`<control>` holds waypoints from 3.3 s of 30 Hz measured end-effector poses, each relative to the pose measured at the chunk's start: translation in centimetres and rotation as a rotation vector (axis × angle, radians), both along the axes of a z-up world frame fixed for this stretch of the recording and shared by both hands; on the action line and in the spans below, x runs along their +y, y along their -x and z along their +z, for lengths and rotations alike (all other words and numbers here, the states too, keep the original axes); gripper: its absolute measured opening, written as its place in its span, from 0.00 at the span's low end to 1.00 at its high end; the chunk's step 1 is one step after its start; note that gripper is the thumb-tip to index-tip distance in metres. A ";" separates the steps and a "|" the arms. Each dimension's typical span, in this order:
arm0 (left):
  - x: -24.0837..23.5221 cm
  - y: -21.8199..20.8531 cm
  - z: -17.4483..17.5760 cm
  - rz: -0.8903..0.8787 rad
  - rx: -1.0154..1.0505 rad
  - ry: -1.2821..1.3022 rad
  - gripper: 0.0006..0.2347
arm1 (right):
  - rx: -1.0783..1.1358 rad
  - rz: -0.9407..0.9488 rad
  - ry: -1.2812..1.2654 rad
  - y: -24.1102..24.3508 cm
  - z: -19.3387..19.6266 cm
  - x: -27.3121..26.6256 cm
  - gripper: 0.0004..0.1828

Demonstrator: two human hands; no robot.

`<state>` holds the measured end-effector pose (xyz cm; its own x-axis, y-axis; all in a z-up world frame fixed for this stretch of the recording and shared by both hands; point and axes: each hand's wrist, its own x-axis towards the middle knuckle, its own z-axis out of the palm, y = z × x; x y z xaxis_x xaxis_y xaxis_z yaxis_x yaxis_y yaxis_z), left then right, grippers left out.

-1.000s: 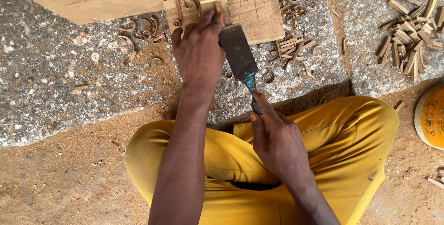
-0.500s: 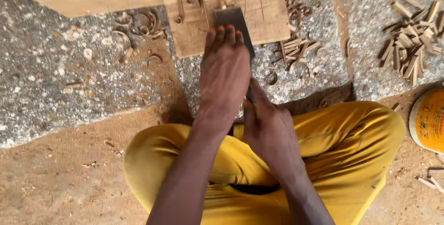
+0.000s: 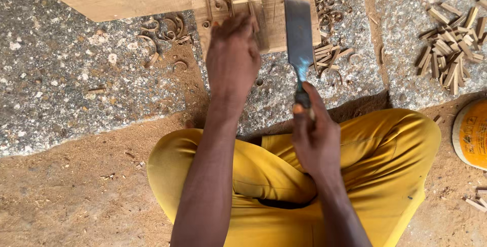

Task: The person sits cross-legged on the ground and uses a chisel to carve small rectangular wooden blocks. They repeatedly position the chisel on the wood and strike it to remove shavings, occasionally picking up and inspecting the carved pieces.

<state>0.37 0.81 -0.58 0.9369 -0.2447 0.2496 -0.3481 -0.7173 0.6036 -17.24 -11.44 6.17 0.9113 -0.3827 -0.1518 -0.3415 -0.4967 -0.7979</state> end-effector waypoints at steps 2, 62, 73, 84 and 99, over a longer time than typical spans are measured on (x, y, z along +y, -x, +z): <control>-1.1 0.0 -0.2 -0.025 -0.096 -0.084 0.16 | 0.060 -0.014 0.076 0.8 0.0 -0.9 0.27; -0.9 -0.5 -0.9 0.097 -0.102 -0.218 0.22 | 0.128 0.179 0.078 1.2 2.4 -0.2 0.25; -0.9 -0.6 -1.1 0.092 -0.116 -0.214 0.21 | 0.140 0.175 0.074 1.1 2.5 -0.2 0.25; -0.8 -0.6 -1.4 0.097 -0.128 -0.202 0.21 | 0.120 0.177 0.085 1.2 2.5 -0.2 0.25; -0.9 -0.5 -1.3 0.105 -0.136 -0.194 0.21 | 0.166 0.166 0.066 0.9 2.8 -0.2 0.25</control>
